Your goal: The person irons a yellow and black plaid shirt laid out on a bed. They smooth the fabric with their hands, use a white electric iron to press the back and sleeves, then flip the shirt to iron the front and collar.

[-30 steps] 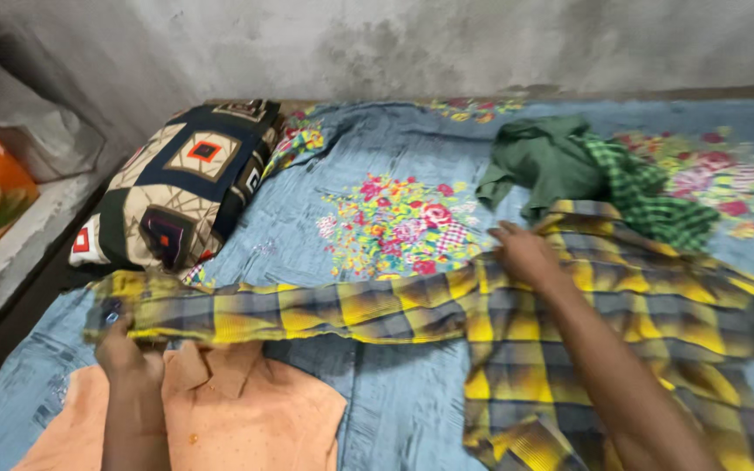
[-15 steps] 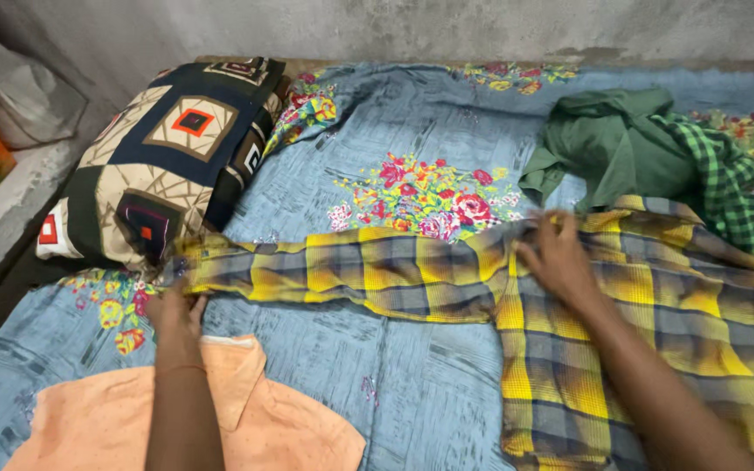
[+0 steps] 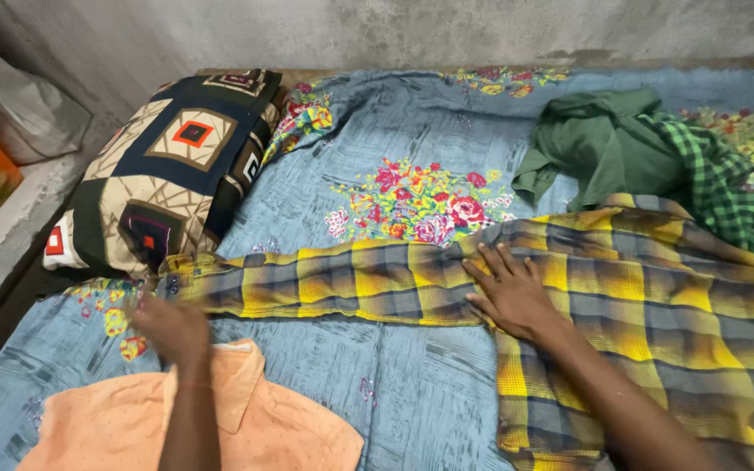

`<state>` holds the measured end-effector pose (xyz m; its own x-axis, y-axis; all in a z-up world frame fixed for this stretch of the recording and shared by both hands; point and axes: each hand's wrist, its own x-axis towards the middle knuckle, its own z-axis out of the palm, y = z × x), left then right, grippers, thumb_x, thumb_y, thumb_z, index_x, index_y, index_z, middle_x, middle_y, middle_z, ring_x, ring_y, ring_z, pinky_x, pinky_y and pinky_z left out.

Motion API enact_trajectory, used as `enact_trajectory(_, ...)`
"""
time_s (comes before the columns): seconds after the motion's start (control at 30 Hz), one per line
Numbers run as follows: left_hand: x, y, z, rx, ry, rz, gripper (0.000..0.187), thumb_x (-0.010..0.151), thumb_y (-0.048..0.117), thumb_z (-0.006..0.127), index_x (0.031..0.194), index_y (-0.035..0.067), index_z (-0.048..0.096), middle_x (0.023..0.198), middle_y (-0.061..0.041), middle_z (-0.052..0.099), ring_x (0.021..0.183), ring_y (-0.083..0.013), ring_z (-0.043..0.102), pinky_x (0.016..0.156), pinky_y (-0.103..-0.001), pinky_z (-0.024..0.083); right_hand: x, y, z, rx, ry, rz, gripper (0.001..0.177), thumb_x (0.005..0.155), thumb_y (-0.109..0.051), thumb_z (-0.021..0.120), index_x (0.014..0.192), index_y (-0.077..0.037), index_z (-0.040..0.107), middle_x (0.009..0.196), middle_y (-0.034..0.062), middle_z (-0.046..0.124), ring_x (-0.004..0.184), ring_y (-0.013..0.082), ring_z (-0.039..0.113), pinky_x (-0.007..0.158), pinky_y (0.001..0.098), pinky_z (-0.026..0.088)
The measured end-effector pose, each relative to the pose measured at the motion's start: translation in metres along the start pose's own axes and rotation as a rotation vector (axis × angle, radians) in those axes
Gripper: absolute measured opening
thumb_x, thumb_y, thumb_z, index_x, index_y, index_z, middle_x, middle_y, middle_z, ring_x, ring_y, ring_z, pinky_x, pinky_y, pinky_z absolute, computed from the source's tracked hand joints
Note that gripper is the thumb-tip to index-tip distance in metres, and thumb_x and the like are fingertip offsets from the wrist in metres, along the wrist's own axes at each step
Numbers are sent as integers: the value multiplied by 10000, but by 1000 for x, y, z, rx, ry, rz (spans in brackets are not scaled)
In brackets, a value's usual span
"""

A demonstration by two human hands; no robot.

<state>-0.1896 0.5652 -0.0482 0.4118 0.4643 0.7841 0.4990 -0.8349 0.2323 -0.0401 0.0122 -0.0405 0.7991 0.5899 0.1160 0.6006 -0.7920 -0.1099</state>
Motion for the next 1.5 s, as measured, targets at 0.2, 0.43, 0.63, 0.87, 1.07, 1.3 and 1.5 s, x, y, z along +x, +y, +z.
enact_trajectory(0.2,-57,180,-47,-562,-537,379,553,880,293,726,1333,4,595,1396,-209,584,1291,-414,536,1112,-513,396,22,-2,5,53,-99,84,664,989,-638,333,1590,-360,296,1704,73,100,1548,386,124,1144,717,168)
enact_trajectory(0.43,-143,275,-166,-628,-607,409,409,879,202,686,1230,-4,637,1210,-213,627,1137,-397,580,964,-482,463,-55,32,-19,270,-42,71,605,925,-617,541,1430,-284,549,1550,124,437,1481,392,324,1135,604,343)
enact_trajectory(0.63,-243,326,-254,-646,-945,186,354,956,377,663,1007,28,689,977,-184,701,945,-384,665,828,-473,521,-267,96,-50,254,502,116,536,883,-363,683,1318,-55,621,1338,240,609,1249,431,546,1059,515,435)
enact_trajectory(0.87,-304,362,-321,-704,-901,271,526,853,495,759,967,-16,711,933,-240,678,880,-436,647,757,-507,521,-474,67,-48,54,369,745,621,851,-402,763,1325,-36,598,1099,262,629,1055,442,596,924,532,498)
enact_trajectory(1.07,-355,320,-310,-1189,-1328,-396,394,1024,271,743,915,-79,600,773,-132,545,688,-206,526,631,-394,446,-532,12,-67,47,362,855,795,773,-529,755,1322,15,570,1116,346,585,979,503,612,840,552,525)
enact_trajectory(1.3,-359,179,-381,-1461,-1128,-1175,402,845,105,665,1238,34,628,1043,-89,746,883,-201,746,741,-351,610,-578,22,-63,748,99,1022,587,850,-417,755,1260,-7,667,1003,195,805,959,334,751,879,469,583)
enact_trajectory(1.5,-402,106,-370,-1138,-1219,-1156,404,858,128,717,1234,10,629,923,-138,735,638,-219,699,474,-377,569,-621,26,-67,1737,510,1091,495,876,-162,680,1350,-53,586,1090,71,749,916,170,710,809,363,567)
